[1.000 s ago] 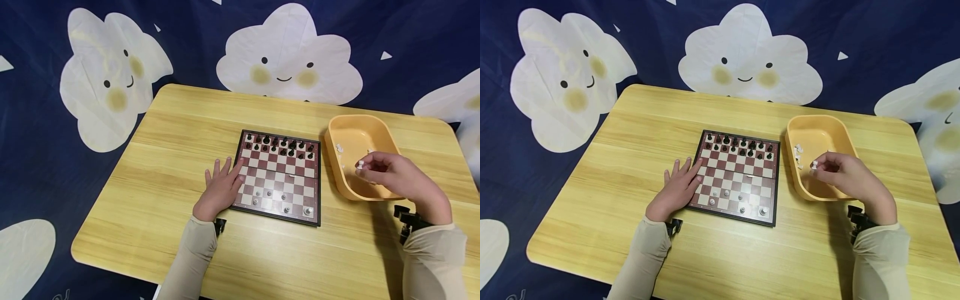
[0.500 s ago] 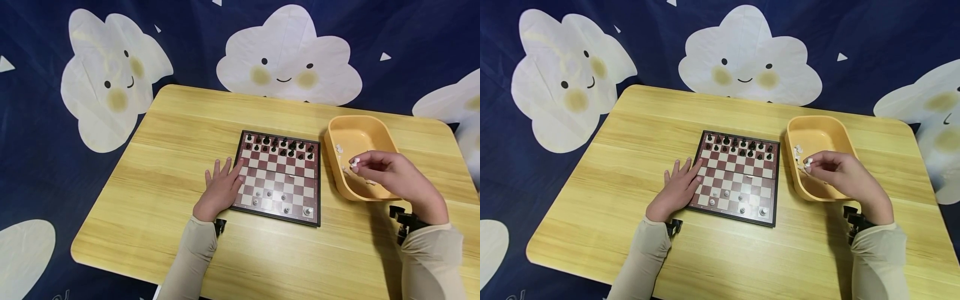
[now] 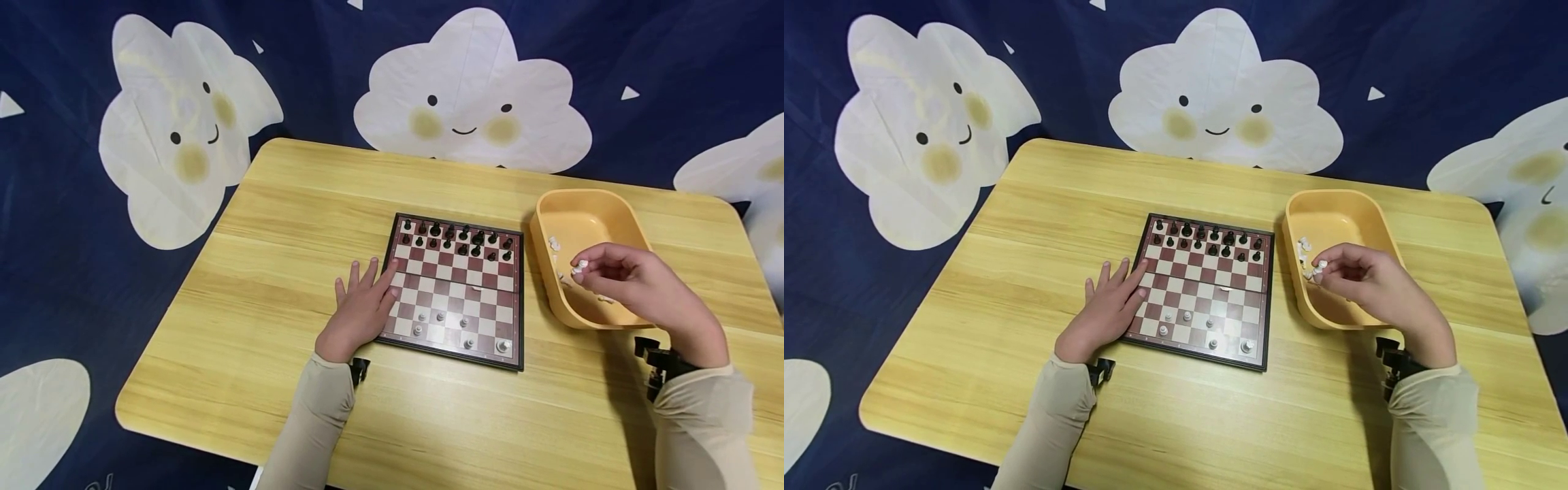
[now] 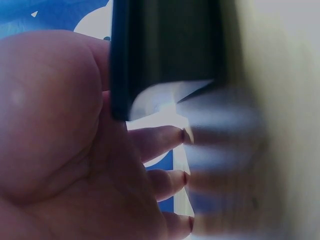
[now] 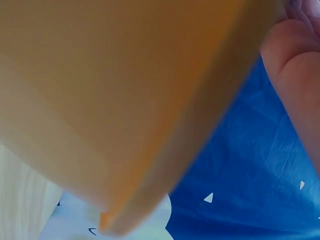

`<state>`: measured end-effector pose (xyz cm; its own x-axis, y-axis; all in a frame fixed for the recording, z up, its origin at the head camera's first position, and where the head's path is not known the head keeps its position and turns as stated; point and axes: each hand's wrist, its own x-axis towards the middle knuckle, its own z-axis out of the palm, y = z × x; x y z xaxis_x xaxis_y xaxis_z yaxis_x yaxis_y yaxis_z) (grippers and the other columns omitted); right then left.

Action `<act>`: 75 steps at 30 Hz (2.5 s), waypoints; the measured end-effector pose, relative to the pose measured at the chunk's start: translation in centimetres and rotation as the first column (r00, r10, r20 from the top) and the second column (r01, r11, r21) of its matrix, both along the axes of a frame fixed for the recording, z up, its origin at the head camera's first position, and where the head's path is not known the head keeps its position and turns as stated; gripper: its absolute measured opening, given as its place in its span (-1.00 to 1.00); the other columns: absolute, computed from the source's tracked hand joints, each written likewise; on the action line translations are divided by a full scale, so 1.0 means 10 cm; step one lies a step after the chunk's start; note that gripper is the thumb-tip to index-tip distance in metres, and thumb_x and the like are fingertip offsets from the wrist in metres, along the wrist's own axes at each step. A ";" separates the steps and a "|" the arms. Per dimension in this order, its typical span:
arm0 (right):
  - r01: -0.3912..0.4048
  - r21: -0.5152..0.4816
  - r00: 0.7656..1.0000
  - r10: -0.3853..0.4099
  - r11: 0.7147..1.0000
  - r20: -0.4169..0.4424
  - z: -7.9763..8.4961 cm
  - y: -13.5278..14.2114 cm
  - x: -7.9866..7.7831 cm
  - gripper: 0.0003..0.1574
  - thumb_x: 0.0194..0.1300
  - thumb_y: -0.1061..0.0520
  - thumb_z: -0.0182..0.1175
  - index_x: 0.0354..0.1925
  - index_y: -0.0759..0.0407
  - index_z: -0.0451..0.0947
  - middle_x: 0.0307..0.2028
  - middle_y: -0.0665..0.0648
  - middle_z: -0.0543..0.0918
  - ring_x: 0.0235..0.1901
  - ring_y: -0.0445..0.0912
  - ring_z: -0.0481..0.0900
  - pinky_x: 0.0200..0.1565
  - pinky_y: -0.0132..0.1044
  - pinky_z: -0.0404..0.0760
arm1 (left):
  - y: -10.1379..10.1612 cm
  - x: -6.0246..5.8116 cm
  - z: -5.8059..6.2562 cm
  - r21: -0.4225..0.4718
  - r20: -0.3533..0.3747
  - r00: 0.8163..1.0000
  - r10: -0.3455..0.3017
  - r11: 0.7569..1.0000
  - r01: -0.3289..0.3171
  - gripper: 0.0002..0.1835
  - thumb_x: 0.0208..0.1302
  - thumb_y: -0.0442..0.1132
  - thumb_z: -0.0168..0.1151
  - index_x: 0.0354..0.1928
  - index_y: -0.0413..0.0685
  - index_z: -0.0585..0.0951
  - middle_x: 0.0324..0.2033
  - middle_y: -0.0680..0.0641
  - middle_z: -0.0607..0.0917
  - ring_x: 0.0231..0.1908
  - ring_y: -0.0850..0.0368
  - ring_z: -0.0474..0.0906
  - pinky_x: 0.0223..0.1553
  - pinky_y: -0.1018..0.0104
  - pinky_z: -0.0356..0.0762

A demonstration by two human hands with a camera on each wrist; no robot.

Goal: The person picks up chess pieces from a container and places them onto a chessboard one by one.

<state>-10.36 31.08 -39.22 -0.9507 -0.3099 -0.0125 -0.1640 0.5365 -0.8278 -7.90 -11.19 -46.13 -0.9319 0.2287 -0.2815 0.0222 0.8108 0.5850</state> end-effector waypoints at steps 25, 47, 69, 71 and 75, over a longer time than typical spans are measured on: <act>0.093 0.038 0.995 -0.091 0.995 -0.030 0.03 -0.06 0.02 -0.94 0.36 0.27 0.37 -0.18 0.22 0.71 -0.37 0.10 0.71 -0.47 -0.19 0.56 -0.46 -0.34 0.49 | -0.01 0.01 0.02 0.020 -0.005 1.000 0.004 1.000 -0.003 -0.41 0.68 -0.01 -0.17 0.66 0.26 0.11 0.63 -0.18 -0.02 0.59 -0.30 -0.44 0.45 -0.41 -0.50; 0.082 0.048 0.990 -0.076 0.995 -0.120 0.08 -0.27 0.06 -0.81 0.33 0.33 0.38 -0.08 0.24 0.74 -0.37 0.05 0.72 -0.44 -0.21 0.57 -0.45 -0.45 0.48 | -0.01 0.00 -0.01 0.004 0.005 1.000 -0.004 1.000 0.004 -0.41 0.69 0.01 -0.22 0.66 0.29 0.07 0.64 -0.16 -0.06 0.59 -0.25 -0.48 0.46 -0.39 -0.52; -0.110 0.098 0.886 0.142 0.989 -0.442 0.20 -0.76 0.25 -0.52 0.13 0.48 0.44 -0.07 0.03 0.80 -0.22 -0.10 0.76 -0.36 -0.34 0.57 -0.36 -0.54 0.47 | -0.02 0.00 0.02 0.008 -0.006 1.000 -0.002 1.000 0.002 -0.42 0.69 -0.02 -0.19 0.65 0.26 0.12 0.63 -0.18 0.01 0.60 -0.30 -0.42 0.46 -0.41 -0.49; -0.145 0.077 0.866 0.164 0.986 -0.472 0.20 -0.84 0.29 -0.53 0.11 0.48 0.44 -0.08 0.06 0.80 -0.23 -0.07 0.77 -0.38 -0.33 0.57 -0.37 -0.53 0.48 | -0.03 0.00 0.02 0.012 0.000 1.000 -0.003 1.000 0.003 -0.43 0.69 -0.04 -0.19 0.65 0.28 0.12 0.63 -0.17 0.02 0.60 -0.28 -0.42 0.46 -0.39 -0.50; -0.183 0.088 0.835 0.202 0.979 -0.512 0.17 -1.05 0.37 -0.62 0.13 0.39 0.44 -0.11 0.06 0.80 -0.21 -0.03 0.79 -0.34 -0.29 0.61 -0.33 -0.52 0.51 | -0.04 -0.01 0.03 0.029 -0.007 1.000 -0.004 1.000 0.004 -0.43 0.68 -0.12 -0.16 0.64 0.23 0.17 0.61 -0.21 0.07 0.60 -0.29 -0.39 0.47 -0.39 -0.47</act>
